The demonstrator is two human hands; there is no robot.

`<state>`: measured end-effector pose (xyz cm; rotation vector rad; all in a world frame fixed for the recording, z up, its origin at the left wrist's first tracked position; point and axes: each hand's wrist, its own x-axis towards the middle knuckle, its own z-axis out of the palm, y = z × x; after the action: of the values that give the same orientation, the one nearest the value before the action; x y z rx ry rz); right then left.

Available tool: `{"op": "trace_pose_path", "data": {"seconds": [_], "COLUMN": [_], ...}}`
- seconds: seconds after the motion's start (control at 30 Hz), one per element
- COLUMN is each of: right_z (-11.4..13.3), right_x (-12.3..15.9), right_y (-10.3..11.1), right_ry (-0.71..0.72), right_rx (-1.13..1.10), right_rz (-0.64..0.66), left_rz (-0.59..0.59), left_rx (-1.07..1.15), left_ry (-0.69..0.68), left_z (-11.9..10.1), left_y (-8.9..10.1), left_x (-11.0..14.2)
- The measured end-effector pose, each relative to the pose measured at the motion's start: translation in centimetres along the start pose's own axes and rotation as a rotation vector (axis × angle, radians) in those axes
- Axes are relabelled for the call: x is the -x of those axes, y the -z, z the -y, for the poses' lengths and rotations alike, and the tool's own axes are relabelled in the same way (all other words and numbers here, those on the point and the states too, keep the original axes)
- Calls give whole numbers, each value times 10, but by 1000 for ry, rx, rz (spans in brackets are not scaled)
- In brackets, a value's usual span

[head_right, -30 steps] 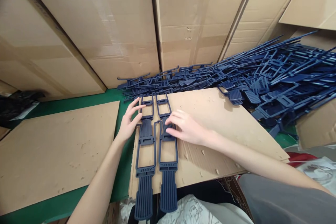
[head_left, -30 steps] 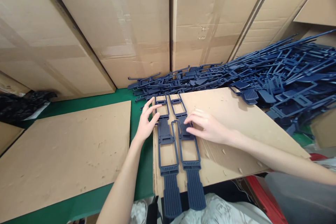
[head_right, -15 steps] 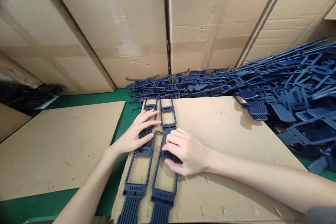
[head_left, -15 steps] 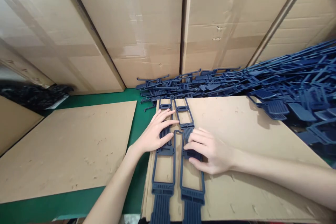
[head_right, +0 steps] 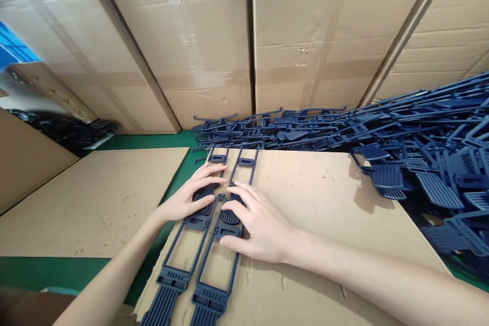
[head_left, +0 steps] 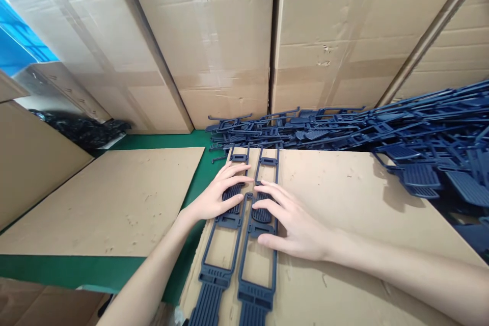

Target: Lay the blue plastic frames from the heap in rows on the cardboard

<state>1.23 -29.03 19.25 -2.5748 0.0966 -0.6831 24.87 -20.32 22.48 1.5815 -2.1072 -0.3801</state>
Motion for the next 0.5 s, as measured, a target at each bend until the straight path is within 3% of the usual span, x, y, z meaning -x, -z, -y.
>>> {"op": "trace_pose_path", "data": {"seconds": [0.5], "right_z": [-3], "right_x": [2], "right_y": [-5], "right_ry": [2], "right_rx": [-1], "right_rz": [19], "left_rz": [12], "left_rx": [13], "left_ry": [9], "left_z": [-2], "left_y": [1], "left_x": [0]}}
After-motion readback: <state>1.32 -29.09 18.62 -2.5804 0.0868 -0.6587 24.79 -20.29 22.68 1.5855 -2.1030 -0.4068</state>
